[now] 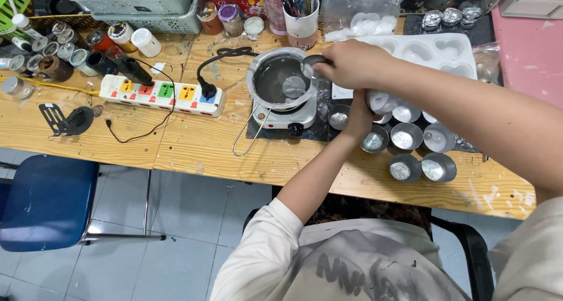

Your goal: Scooping liquid wax from a melter and pouring it into small metal containers.

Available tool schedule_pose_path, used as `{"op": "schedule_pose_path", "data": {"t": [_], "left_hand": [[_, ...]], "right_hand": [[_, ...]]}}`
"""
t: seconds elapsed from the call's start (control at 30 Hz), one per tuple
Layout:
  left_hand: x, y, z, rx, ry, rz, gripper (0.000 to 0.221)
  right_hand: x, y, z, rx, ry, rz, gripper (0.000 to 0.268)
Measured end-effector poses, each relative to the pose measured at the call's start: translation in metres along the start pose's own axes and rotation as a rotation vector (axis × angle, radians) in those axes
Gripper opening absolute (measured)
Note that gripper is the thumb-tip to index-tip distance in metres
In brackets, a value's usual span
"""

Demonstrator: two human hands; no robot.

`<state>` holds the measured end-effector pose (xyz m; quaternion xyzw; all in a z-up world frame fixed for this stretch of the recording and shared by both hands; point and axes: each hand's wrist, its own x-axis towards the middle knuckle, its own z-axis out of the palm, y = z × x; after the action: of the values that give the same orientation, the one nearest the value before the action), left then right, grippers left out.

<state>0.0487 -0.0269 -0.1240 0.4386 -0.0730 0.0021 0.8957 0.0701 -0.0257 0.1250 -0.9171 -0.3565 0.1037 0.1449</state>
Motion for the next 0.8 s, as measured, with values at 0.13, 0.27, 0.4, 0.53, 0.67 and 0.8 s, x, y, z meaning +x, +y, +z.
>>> {"op": "schedule_pose_path", "data": {"t": [0.13, 0.27, 0.4, 0.53, 0.67, 0.8], "left_hand": [[-0.016, 0.054, 0.03, 0.072, 0.074, -0.148, 0.057], [-0.021, 0.074, 0.041, -0.109, 0.088, -0.264, 0.061], [-0.027, 0.081, 0.04, -0.241, -0.193, -0.094, 0.064], [-0.028, 0.087, 0.046, -0.256, -0.255, -0.013, 0.063], [-0.026, 0.086, 0.051, -0.15, -0.134, 0.004, 0.061], [-0.024, 0.073, 0.045, -0.107, -0.159, -0.046, 0.062]], "right_hand": [[-0.016, -0.027, -0.017, -0.302, 0.164, -0.047, 0.047], [-0.036, -0.015, -0.037, -0.442, 0.234, -0.095, 0.04], [-0.098, -0.01, -0.077, -0.627, 0.327, -0.125, 0.024], [-0.161, -0.027, -0.08, -0.563, 0.428, -0.171, 0.011], [-0.186, 0.001, -0.05, -0.766, 0.303, -0.002, 0.01], [-0.182, 0.014, -0.024, -0.958, 0.342, -0.021, 0.015]]}}
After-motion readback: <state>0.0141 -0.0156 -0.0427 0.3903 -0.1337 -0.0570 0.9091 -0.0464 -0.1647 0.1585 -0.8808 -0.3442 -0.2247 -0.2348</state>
